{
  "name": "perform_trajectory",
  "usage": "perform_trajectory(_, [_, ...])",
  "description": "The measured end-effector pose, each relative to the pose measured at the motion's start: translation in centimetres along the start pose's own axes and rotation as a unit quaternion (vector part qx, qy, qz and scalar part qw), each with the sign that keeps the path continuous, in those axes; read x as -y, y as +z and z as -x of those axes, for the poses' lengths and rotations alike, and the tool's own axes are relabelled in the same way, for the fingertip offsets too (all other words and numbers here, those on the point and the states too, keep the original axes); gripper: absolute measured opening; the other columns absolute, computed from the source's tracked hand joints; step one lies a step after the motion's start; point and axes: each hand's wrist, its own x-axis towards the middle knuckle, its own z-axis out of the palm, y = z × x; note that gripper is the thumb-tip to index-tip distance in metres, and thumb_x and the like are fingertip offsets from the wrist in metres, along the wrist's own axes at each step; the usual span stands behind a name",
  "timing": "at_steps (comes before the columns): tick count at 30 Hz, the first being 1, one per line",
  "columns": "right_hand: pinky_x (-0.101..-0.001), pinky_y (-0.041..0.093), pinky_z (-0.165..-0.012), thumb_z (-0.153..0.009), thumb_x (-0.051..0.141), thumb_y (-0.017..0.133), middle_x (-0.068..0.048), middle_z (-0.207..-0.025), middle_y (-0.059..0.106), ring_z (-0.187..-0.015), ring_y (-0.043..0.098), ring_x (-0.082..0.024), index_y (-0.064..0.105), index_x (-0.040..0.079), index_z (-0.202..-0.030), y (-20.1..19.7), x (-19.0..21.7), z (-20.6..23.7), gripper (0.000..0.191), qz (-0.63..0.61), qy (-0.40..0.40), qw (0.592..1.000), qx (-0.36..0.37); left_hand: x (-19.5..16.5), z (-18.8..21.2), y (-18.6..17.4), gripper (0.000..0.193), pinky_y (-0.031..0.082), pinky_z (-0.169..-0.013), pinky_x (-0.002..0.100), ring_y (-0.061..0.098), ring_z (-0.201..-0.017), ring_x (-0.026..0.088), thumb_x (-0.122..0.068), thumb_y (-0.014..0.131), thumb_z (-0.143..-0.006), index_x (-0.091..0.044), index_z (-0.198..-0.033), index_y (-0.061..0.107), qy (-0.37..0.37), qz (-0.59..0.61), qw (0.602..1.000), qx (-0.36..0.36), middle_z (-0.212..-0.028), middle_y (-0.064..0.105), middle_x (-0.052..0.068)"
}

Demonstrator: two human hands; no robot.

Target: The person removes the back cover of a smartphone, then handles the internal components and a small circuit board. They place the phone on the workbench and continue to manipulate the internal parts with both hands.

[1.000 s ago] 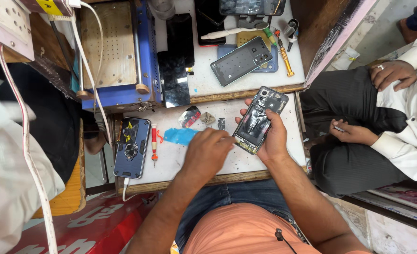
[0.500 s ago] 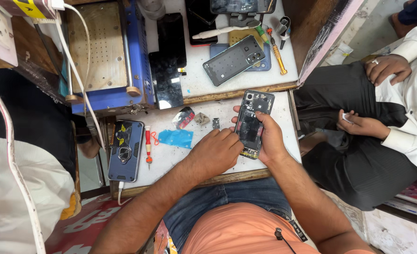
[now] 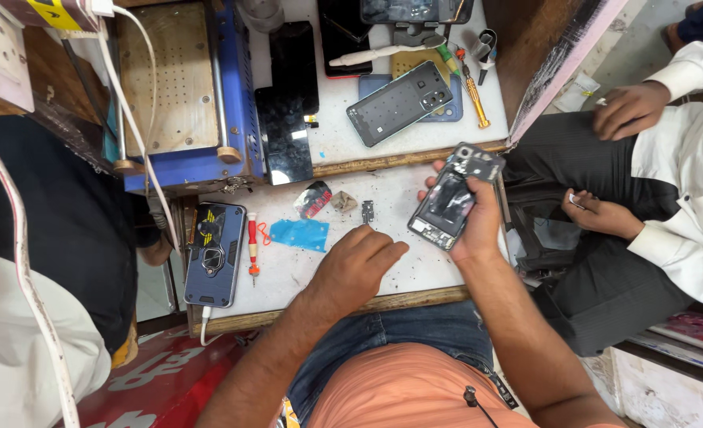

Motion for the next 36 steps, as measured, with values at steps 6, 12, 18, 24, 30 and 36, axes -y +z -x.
perform_trajectory(6, [-0.0527,0.057,-0.098,-0.096,0.027,0.048,-0.017,-0.129,0.066,-0.108,0.066,-0.029,0.053,0.001,-0.139,-0.8,0.8,1.1,0.05,-0.01,-0.017,1.0,0.013,3.6,4.2,-1.0,0.034,0.055,-0.089,0.042,0.063,-0.1,0.033,0.01,0.063,-0.078,-0.004,-0.108,0.073,-0.188,-0.111,0.974,-0.058,-0.102,0.067,0.013])
perform_trajectory(12, [-0.0525,0.057,-0.1,-0.096,0.028,0.047,-0.018,-0.133,0.064,-0.111,0.065,-0.03,0.05,0.001,-0.143,-2.0,1.0,2.6,0.054,0.013,0.005,1.0,0.013,4.7,8.0,-6.2,0.025,0.053,-0.085,0.045,0.064,-0.1,0.036,-0.008,0.076,-0.081,-0.003,-0.106,0.073,-0.309,-0.232,0.919,-0.084,-0.113,0.068,0.017])
perform_trajectory(18, [-0.0498,0.055,-0.096,-0.097,0.031,0.047,-0.022,-0.129,0.064,-0.108,0.067,-0.037,0.05,-0.002,-0.145,-3.8,0.3,3.8,0.058,0.041,0.055,0.997,0.034,4.4,2.8,-4.4,0.027,0.053,-0.091,0.045,0.064,-0.105,0.034,-0.021,0.082,-0.087,-0.005,-0.107,0.073,-0.271,-0.176,0.942,-0.09,-0.114,0.068,0.013])
perform_trajectory(24, [-0.05,0.056,-0.098,-0.094,0.03,0.046,-0.02,-0.134,0.063,-0.108,0.068,-0.032,0.049,-0.002,-0.143,-4.1,-2.2,4.1,0.059,0.071,0.116,0.989,0.052,8.1,-8.1,-0.5,0.052,0.048,-0.099,0.054,0.05,-0.129,0.045,-0.025,0.086,-0.079,-0.004,-0.121,0.065,-0.148,-0.195,0.968,-0.061,-0.138,0.054,0.026])
perform_trajectory(30, [-0.0489,0.057,-0.095,-0.094,0.03,0.046,-0.02,-0.135,0.064,-0.106,0.069,-0.033,0.052,-0.006,-0.141,-4.3,-4.3,4.0,0.059,0.053,0.164,0.98,0.104,11.4,-12.8,0.8,0.054,0.045,-0.101,0.055,0.05,-0.126,0.044,-0.026,0.089,-0.072,-0.005,-0.115,0.063,-0.177,-0.193,0.965,0.003,-0.136,0.052,0.03])
perform_trajectory(36, [-0.0497,0.058,-0.096,-0.097,0.03,0.045,-0.024,-0.135,0.061,-0.108,0.068,-0.034,0.048,-0.007,-0.145,-4.6,-4.6,3.8,0.06,0.034,0.168,0.976,0.135,11.5,-8.2,-2.0,0.049,0.048,-0.102,0.052,0.056,-0.119,0.045,-0.027,0.087,-0.079,-0.006,-0.113,0.06,-0.193,-0.214,0.948,-0.139,-0.131,0.058,0.026])
